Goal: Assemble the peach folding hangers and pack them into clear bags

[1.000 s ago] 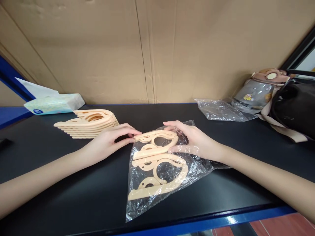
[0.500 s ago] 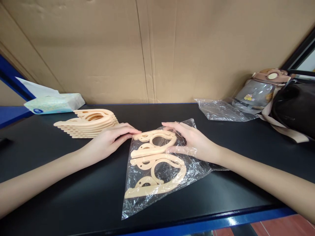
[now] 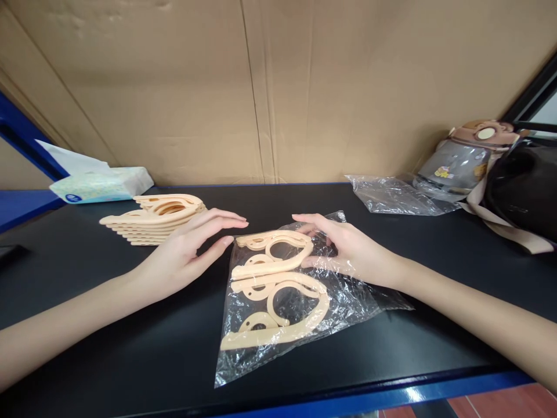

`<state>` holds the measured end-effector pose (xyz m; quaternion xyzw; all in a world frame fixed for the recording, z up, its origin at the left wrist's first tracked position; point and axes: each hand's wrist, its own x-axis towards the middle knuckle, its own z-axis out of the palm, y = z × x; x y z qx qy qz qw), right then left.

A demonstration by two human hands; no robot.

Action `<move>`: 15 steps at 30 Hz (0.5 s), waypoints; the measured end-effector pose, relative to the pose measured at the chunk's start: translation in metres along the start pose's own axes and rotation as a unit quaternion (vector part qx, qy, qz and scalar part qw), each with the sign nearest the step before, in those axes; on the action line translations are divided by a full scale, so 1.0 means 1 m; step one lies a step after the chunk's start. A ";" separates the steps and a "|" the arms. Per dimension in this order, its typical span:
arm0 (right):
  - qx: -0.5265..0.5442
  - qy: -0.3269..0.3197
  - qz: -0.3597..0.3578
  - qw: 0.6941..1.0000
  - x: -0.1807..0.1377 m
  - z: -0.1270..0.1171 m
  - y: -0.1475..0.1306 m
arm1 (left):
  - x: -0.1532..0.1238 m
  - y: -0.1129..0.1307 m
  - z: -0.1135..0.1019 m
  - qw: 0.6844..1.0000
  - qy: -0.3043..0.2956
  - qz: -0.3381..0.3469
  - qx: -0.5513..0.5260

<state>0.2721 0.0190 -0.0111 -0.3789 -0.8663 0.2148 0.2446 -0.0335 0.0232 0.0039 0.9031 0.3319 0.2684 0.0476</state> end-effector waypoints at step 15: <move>-0.037 0.015 0.002 0.999 -0.001 0.000 0.003 | 0.008 -0.003 -0.057 0.951 0.049 0.149 0.265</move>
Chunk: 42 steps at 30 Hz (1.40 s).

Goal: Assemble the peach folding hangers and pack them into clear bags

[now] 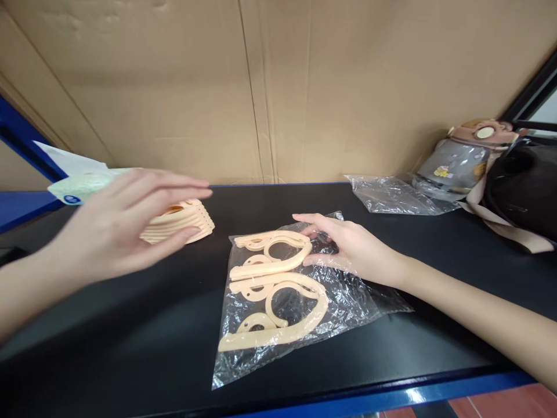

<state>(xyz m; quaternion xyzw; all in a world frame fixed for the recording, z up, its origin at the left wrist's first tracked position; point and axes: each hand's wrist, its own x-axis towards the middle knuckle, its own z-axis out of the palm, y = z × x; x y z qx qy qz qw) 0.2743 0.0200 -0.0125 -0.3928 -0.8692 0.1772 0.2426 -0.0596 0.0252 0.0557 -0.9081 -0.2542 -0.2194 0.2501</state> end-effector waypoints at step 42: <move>-0.073 0.185 0.027 0.980 -0.005 -0.027 -0.034 | 0.000 0.018 0.007 0.985 -0.016 -0.166 -0.046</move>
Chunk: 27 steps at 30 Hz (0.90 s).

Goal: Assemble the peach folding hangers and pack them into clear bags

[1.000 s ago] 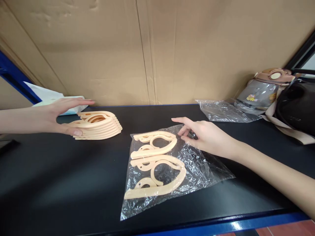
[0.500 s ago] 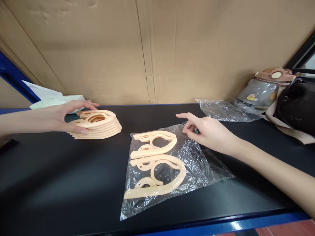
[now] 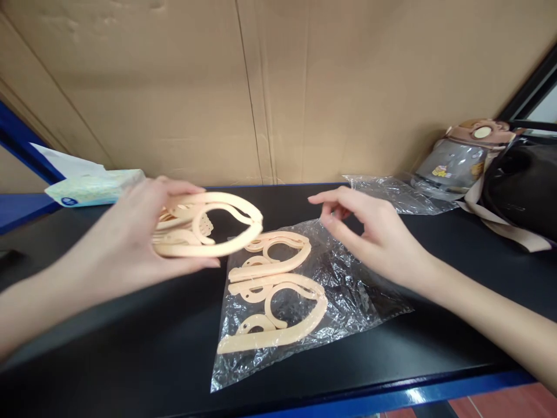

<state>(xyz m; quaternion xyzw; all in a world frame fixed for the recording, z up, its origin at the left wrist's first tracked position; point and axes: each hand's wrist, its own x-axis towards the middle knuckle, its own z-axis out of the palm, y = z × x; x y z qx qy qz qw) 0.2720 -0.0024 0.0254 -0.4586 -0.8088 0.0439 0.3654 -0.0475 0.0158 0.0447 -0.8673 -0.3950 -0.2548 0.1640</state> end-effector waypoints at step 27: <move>0.300 -0.191 0.173 0.918 -0.003 0.004 -0.012 | -0.014 0.023 0.031 0.994 -0.014 0.054 -0.089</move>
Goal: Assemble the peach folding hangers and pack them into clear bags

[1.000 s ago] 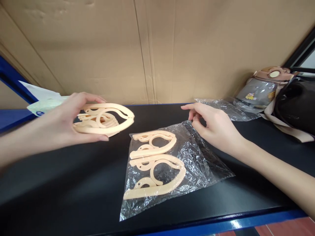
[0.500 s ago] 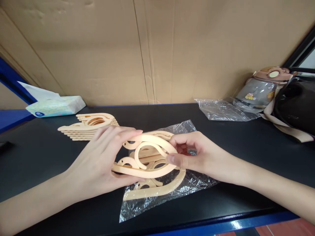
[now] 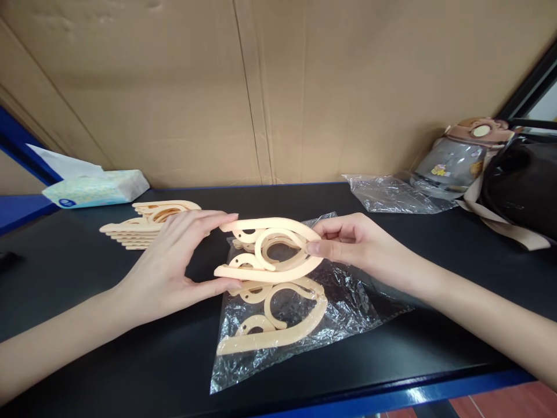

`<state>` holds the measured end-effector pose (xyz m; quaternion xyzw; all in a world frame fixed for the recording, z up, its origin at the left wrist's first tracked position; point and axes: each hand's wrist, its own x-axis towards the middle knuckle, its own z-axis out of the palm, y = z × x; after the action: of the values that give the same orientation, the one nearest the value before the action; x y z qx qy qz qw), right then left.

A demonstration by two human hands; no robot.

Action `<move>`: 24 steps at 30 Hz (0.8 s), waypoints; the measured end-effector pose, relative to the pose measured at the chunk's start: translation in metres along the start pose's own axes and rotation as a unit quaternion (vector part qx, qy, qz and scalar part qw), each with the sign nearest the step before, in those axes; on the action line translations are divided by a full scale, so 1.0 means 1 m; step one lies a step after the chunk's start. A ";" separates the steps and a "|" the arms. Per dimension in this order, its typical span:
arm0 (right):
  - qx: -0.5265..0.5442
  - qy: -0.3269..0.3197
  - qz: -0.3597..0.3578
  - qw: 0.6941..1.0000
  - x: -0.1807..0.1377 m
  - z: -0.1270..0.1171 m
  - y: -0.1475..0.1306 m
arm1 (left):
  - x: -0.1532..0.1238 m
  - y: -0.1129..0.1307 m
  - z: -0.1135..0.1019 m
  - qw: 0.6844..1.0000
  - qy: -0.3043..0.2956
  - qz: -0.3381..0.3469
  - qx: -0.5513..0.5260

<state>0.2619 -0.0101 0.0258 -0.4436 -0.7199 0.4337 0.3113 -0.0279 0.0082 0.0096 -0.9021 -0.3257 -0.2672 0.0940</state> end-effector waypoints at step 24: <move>0.002 -0.006 -0.014 1.000 0.002 0.003 0.003 | 0.000 0.006 0.001 0.998 -0.007 0.001 -0.064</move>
<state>0.2593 -0.0086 0.0220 -0.4305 -0.7271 0.4329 0.3140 -0.0236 0.0037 0.0089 -0.9082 -0.3079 -0.2814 0.0339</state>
